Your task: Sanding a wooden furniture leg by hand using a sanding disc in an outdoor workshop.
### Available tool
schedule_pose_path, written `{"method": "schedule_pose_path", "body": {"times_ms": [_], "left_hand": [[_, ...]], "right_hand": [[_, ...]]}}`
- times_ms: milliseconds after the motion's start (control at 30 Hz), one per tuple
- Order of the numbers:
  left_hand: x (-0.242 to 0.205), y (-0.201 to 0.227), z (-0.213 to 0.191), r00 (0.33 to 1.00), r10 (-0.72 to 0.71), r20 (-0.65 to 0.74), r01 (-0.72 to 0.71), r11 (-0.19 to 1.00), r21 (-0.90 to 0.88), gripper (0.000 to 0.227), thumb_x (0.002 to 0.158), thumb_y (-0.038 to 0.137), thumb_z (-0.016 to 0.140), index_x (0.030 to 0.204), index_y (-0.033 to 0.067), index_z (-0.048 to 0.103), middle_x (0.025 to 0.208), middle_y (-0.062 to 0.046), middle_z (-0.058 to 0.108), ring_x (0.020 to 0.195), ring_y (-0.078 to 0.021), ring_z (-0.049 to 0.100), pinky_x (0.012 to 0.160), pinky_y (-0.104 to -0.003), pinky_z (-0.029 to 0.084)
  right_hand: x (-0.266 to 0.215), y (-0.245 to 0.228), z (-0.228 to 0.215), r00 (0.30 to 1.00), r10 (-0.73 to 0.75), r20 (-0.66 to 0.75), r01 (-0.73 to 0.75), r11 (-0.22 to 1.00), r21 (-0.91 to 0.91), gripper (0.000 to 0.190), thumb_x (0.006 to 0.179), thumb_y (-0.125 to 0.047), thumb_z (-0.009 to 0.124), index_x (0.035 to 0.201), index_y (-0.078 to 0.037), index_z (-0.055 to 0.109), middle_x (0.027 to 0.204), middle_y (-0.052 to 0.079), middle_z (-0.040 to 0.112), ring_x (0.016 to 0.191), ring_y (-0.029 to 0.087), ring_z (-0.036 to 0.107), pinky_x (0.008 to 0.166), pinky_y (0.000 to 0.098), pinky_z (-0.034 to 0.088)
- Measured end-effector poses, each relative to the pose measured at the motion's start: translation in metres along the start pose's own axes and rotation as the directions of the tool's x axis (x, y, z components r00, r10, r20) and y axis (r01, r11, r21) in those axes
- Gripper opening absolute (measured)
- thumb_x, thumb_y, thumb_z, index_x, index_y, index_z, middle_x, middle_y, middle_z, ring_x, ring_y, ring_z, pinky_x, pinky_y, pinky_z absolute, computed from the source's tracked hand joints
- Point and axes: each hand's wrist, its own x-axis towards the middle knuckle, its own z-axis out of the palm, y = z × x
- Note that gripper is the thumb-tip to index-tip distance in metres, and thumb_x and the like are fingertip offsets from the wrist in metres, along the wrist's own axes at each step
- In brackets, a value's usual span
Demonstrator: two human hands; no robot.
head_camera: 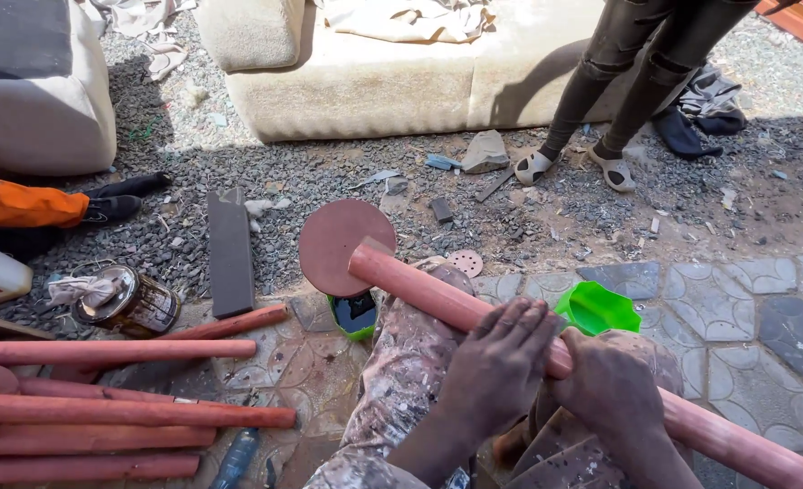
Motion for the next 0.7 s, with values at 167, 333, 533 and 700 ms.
{"method": "schedule_pose_path", "body": {"times_ms": [167,333,533,700], "left_hand": [[-0.01,-0.079,-0.047,0.981,-0.171,-0.086,0.19,0.927,0.324,0.05,0.11,0.033,0.028,0.155,0.0172,0.043,0.158,-0.009,0.049,0.148,-0.0302,0.042,0.127,-0.047,0.021],[-0.011,0.025,0.01,0.999,-0.02,0.031,0.021,0.999,-0.036,0.052,0.101,0.017,0.043,0.15,-0.001,0.048,0.159,-0.02,0.046,0.153,-0.0344,0.035,0.125,-0.049,0.02],[-0.004,-0.102,-0.046,0.973,-0.211,-0.092,0.23,0.903,0.361,0.048,0.105,0.029,0.045,0.15,0.0152,0.051,0.152,-0.012,0.055,0.144,-0.0324,0.046,0.125,-0.046,0.024],[-0.014,0.004,0.0,0.986,-0.104,-0.131,0.126,0.978,0.168,0.05,0.101,0.019,0.05,0.146,-0.0023,0.052,0.153,-0.022,0.053,0.148,-0.0379,0.042,0.124,-0.05,0.027]], "right_hand": [[-0.01,-0.005,-0.019,0.991,0.063,0.12,-0.062,0.998,-0.011,0.03,0.079,-0.048,0.062,0.098,-0.025,0.06,0.069,0.003,0.069,0.068,0.025,0.072,0.072,0.0441,0.059],[0.005,-0.007,-0.001,0.999,0.044,0.01,-0.044,0.999,0.021,0.04,0.083,-0.054,0.059,0.11,-0.025,0.065,0.074,0.012,0.073,0.068,0.031,0.073,0.066,0.0465,0.058],[-0.008,-0.004,-0.015,0.997,0.075,0.033,-0.074,0.996,-0.045,0.035,0.079,-0.058,0.062,0.094,-0.026,0.064,0.067,0.003,0.071,0.061,0.026,0.071,0.064,0.0422,0.058],[-0.006,-0.01,0.019,0.985,0.046,-0.165,-0.061,0.995,-0.084,0.026,0.085,-0.043,0.055,0.098,-0.022,0.065,0.079,0.007,0.069,0.068,0.029,0.069,0.067,0.0448,0.054]]}}
